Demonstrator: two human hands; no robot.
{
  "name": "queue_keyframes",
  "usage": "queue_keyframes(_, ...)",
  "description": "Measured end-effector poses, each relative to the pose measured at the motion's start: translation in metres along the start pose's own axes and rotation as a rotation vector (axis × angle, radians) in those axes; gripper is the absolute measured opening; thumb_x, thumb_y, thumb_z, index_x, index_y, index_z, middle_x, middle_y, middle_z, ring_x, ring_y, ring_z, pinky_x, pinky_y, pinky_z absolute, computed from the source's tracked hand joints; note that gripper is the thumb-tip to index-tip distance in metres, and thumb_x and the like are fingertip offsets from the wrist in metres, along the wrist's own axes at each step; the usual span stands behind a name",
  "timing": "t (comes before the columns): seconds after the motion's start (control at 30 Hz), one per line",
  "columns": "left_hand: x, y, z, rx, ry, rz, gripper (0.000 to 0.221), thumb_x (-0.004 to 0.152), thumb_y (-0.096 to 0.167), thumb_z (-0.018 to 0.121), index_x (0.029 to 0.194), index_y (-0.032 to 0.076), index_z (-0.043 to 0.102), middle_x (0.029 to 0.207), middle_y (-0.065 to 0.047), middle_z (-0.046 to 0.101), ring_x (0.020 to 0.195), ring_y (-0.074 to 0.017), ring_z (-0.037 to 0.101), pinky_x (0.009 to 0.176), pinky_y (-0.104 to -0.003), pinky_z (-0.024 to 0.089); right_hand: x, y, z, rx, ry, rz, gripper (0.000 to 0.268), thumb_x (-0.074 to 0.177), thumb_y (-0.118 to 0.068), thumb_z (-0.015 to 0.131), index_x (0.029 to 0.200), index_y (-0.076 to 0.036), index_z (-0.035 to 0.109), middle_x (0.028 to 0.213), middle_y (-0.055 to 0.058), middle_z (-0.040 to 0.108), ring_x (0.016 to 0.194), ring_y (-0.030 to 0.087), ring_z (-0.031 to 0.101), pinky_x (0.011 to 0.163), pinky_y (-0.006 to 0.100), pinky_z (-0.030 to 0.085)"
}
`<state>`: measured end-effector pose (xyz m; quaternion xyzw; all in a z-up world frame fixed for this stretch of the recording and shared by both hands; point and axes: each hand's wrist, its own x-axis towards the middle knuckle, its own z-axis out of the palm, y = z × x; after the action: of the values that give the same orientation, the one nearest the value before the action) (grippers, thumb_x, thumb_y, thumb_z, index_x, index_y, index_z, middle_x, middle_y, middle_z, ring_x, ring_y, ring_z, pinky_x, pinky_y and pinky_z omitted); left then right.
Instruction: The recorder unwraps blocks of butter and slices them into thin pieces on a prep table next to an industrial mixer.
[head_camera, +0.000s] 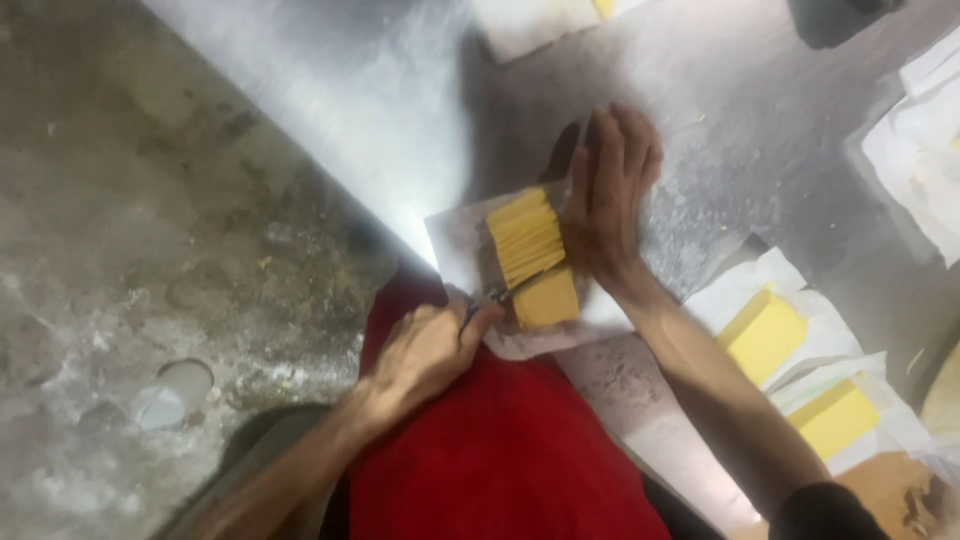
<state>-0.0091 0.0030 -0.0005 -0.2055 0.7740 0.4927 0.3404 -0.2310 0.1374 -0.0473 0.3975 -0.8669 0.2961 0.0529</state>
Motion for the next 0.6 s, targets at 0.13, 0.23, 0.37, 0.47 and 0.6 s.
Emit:
queue_keyframes(0.13, -0.002, 0.014, -0.009, 0.005, 0.042, 0.049, 0.044, 0.108, 0.045, 0.037, 0.109, 0.011, 0.065, 0.051, 0.000, 0.055, 0.032, -0.0052, 0.038, 0.026, -0.025, 0.033, 0.008, 0.005, -0.021, 0.071, 0.045, -0.017, 0.034, 0.113, 0.001, 0.046, 0.146, -0.001, 0.047, 0.151, 0.019, 0.042, 0.144, 0.033, 0.037, 0.126, 0.050, 0.034)
queue_keyframes(0.23, -0.005, 0.013, -0.007, 0.080, 0.096, 0.087, 0.051, 0.105, 0.048, 0.044, 0.094, 0.006, 0.070, 0.048, -0.001, 0.054, 0.031, -0.0055, 0.038, 0.025, -0.025, 0.032, 0.000, 0.002, -0.026, 0.081, 0.070, -0.027, 0.035, 0.113, 0.003, 0.044, 0.148, -0.002, 0.047, 0.151, 0.018, 0.043, 0.144, 0.030, 0.038, 0.126, 0.048, 0.035)
queue_keyframes(0.37, -0.001, 0.022, -0.012, 0.068, 0.036, 0.052, 0.051, 0.104, 0.048, 0.044, 0.094, 0.006, 0.070, 0.046, -0.001, 0.054, 0.029, -0.0046, 0.041, 0.023, -0.025, 0.033, -0.009, 0.003, -0.026, 0.021, 0.039, 0.053, 0.034, 0.111, 0.002, 0.047, 0.145, 0.000, 0.048, 0.149, 0.019, 0.043, 0.144, 0.032, 0.037, 0.126, 0.049, 0.033)
queue_keyframes(0.47, 0.006, 0.020, -0.012, 0.115, 0.005, 0.016, 0.054, 0.106, 0.048, 0.042, 0.088, 0.005, 0.070, 0.045, -0.001, 0.053, 0.028, -0.0045, 0.042, 0.024, -0.024, 0.033, -0.008, 0.003, -0.024, 0.002, 0.019, 0.120, 0.033, 0.111, 0.001, 0.050, 0.144, 0.000, 0.048, 0.148, 0.018, 0.045, 0.143, 0.033, 0.037, 0.125, 0.050, 0.030)
queue_keyframes(0.6, 0.015, 0.020, -0.012, 0.188, -0.013, 0.002, 0.057, 0.106, 0.049, 0.043, 0.082, 0.004, 0.067, 0.045, -0.001, 0.051, 0.030, -0.0065, 0.039, 0.024, -0.023, 0.030, -0.010, 0.003, -0.024, -0.020, 0.045, 0.122, 0.035, 0.109, 0.001, 0.054, 0.144, -0.001, 0.049, 0.147, 0.017, 0.047, 0.145, 0.034, 0.037, 0.126, 0.051, 0.029)
